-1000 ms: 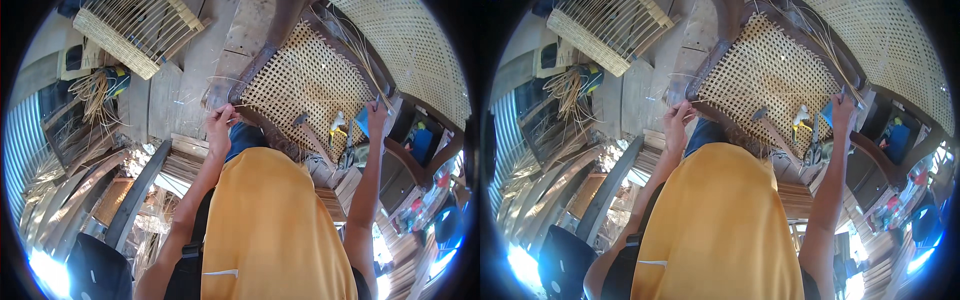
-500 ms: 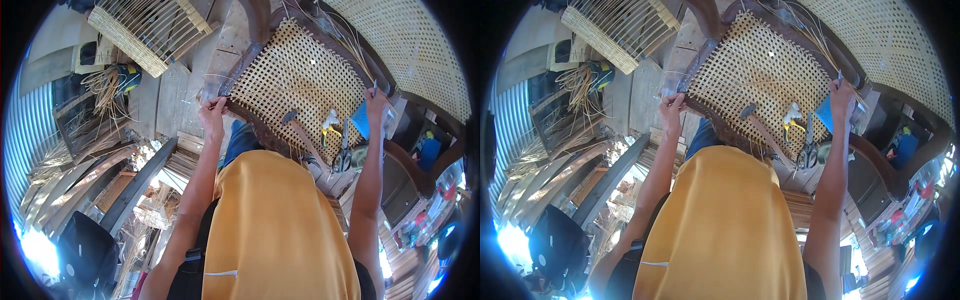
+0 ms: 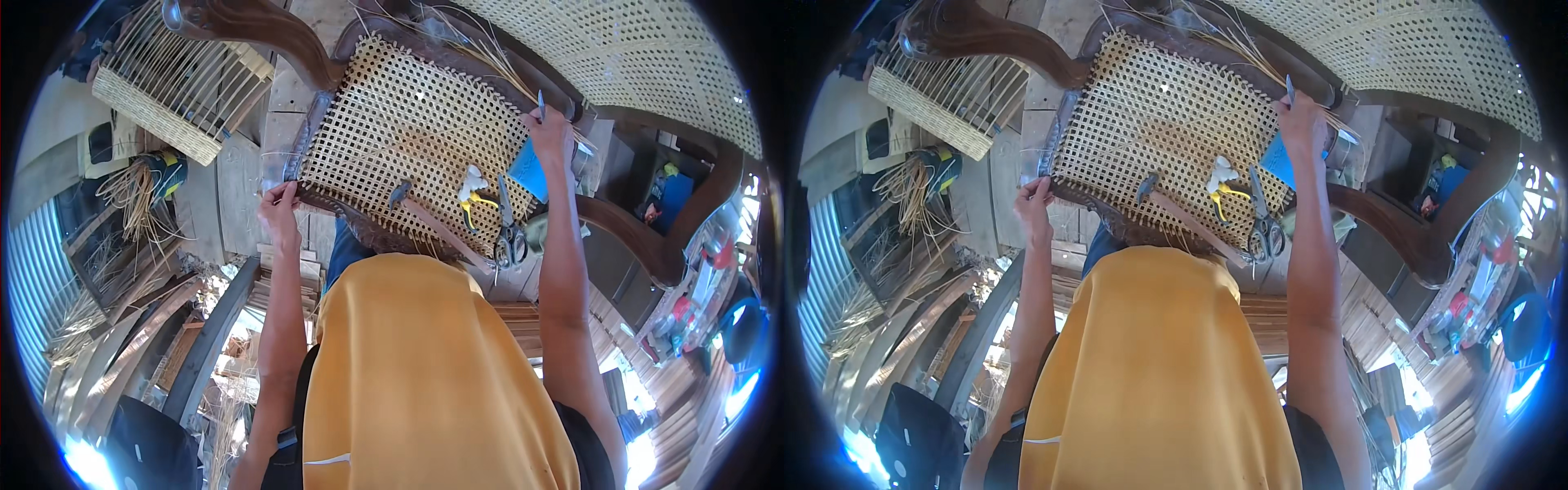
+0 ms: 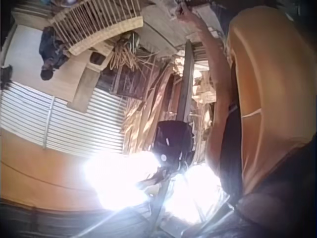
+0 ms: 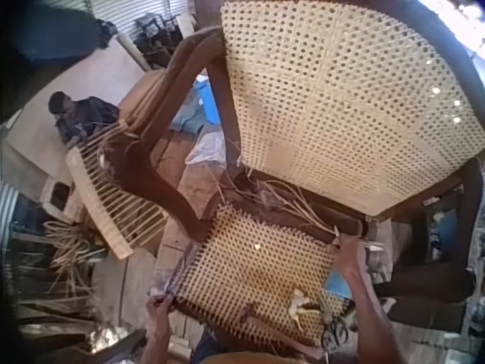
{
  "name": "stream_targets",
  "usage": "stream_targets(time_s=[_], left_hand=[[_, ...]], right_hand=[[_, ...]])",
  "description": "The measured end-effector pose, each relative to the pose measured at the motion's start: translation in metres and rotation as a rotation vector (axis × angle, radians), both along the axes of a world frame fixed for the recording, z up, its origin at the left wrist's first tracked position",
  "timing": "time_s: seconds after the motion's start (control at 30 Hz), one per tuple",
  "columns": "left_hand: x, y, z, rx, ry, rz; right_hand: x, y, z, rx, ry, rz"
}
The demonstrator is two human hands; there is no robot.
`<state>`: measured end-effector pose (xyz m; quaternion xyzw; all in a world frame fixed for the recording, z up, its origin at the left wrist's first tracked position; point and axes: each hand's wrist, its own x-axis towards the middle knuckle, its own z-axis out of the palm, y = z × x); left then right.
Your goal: Weaving rattan strands into the seat frame of a wooden chair.
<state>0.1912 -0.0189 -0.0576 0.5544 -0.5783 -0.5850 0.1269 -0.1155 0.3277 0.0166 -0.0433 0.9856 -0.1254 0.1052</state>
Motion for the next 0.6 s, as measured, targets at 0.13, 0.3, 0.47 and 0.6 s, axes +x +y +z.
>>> stream_targets(time_s=[0.13, 0.3, 0.47, 0.6], left_hand=[[0.008, -0.007, -0.001, -0.016, 0.007, 0.038], [0.034, -0.050, 0.022, -0.178, -0.040, 0.092], [-0.010, -0.043, 0.066, -1.128, -0.388, -0.422], [-0.066, 0.027, 0.106, -0.534, -0.028, -1.007]], right_hand=[[-0.001, 0.000, -0.001, -0.026, -0.078, 0.028], [0.036, -0.029, 0.016, -0.345, -0.222, 0.168], [0.116, -0.104, 0.032, -0.630, -0.604, 0.196], [0.139, -0.136, 0.034, -0.757, -0.762, 0.258]])
